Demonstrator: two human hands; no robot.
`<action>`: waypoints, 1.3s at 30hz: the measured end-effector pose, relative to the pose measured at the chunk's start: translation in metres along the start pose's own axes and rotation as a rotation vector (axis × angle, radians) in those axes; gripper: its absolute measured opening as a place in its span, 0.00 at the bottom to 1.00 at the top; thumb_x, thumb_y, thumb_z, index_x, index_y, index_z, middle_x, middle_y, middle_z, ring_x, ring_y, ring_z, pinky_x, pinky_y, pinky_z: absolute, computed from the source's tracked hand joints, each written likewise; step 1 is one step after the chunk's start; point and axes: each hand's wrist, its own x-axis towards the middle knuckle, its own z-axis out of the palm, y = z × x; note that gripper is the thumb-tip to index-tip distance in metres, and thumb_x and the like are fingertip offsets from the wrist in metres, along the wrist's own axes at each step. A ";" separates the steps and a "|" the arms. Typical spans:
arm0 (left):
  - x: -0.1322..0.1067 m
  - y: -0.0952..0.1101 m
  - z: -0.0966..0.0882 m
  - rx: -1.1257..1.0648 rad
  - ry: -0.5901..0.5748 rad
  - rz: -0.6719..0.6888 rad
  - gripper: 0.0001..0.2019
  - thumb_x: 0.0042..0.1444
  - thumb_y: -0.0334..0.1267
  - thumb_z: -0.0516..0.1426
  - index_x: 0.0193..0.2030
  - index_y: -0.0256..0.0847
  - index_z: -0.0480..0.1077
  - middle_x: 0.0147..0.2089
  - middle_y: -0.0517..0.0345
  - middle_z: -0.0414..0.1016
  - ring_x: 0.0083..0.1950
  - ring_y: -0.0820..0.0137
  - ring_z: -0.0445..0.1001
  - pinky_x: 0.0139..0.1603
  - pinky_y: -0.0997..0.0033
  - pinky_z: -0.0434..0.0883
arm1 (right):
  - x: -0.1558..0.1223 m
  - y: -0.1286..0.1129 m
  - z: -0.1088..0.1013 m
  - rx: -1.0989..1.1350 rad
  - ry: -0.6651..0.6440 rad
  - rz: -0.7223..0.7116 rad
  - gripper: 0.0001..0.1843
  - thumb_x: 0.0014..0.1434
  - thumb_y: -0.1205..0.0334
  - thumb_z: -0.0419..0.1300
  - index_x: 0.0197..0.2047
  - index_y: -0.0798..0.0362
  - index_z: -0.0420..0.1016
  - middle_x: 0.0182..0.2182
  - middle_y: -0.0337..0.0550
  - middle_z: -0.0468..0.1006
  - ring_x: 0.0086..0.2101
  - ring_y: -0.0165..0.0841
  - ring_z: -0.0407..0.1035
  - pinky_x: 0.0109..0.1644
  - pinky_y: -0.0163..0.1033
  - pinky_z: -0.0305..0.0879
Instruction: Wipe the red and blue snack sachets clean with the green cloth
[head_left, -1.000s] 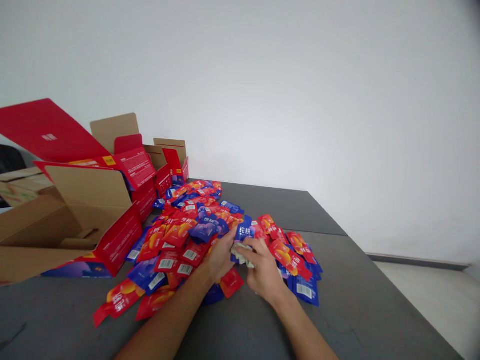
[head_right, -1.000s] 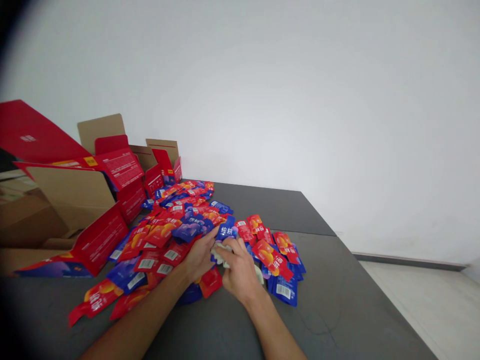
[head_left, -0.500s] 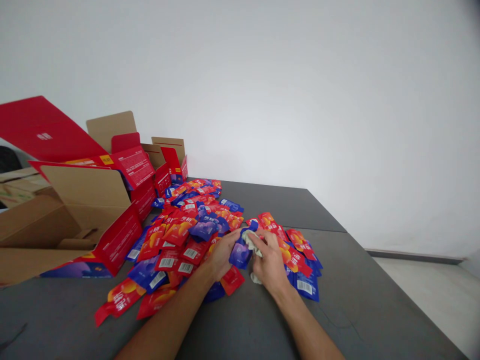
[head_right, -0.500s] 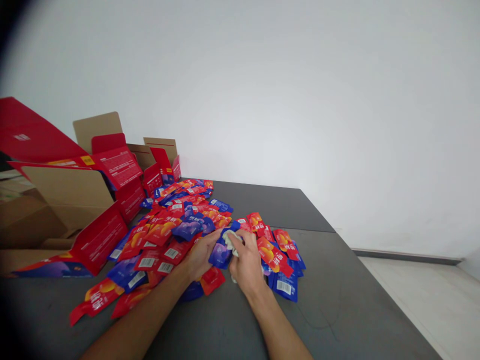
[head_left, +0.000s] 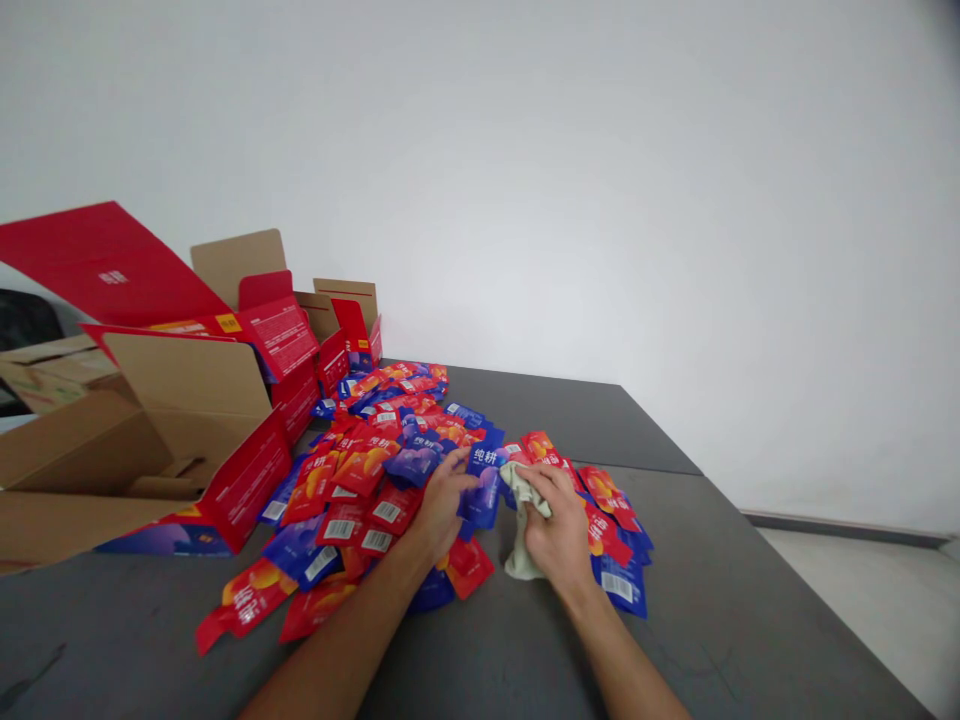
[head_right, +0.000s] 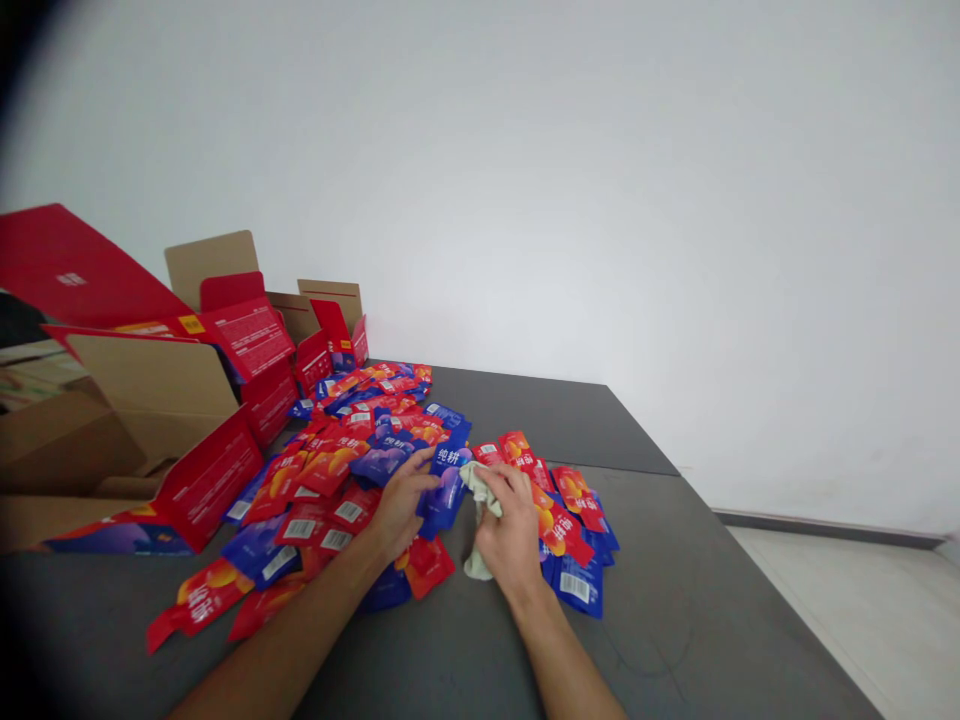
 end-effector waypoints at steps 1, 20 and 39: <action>0.000 0.001 0.000 -0.008 0.018 -0.003 0.26 0.38 0.28 0.62 0.49 0.42 0.71 0.38 0.60 0.77 0.30 0.72 0.73 0.28 0.75 0.68 | 0.001 0.001 -0.002 0.001 0.021 0.012 0.25 0.53 0.76 0.54 0.51 0.48 0.77 0.48 0.47 0.74 0.50 0.40 0.67 0.55 0.49 0.66; 0.001 -0.016 0.004 -0.304 -0.178 -0.190 0.14 0.57 0.47 0.60 0.40 0.37 0.75 0.33 0.55 0.77 0.36 0.67 0.77 0.38 0.70 0.72 | -0.014 -0.013 0.020 -0.151 -0.169 -0.115 0.25 0.59 0.66 0.62 0.59 0.41 0.72 0.57 0.49 0.66 0.53 0.45 0.63 0.55 0.55 0.65; 0.001 -0.016 0.001 -0.271 -0.162 -0.191 0.15 0.56 0.49 0.62 0.38 0.38 0.76 0.34 0.56 0.79 0.35 0.68 0.77 0.39 0.71 0.71 | -0.013 -0.027 0.013 -0.078 -0.358 -0.183 0.45 0.41 0.83 0.50 0.60 0.44 0.72 0.53 0.46 0.70 0.49 0.40 0.62 0.54 0.49 0.67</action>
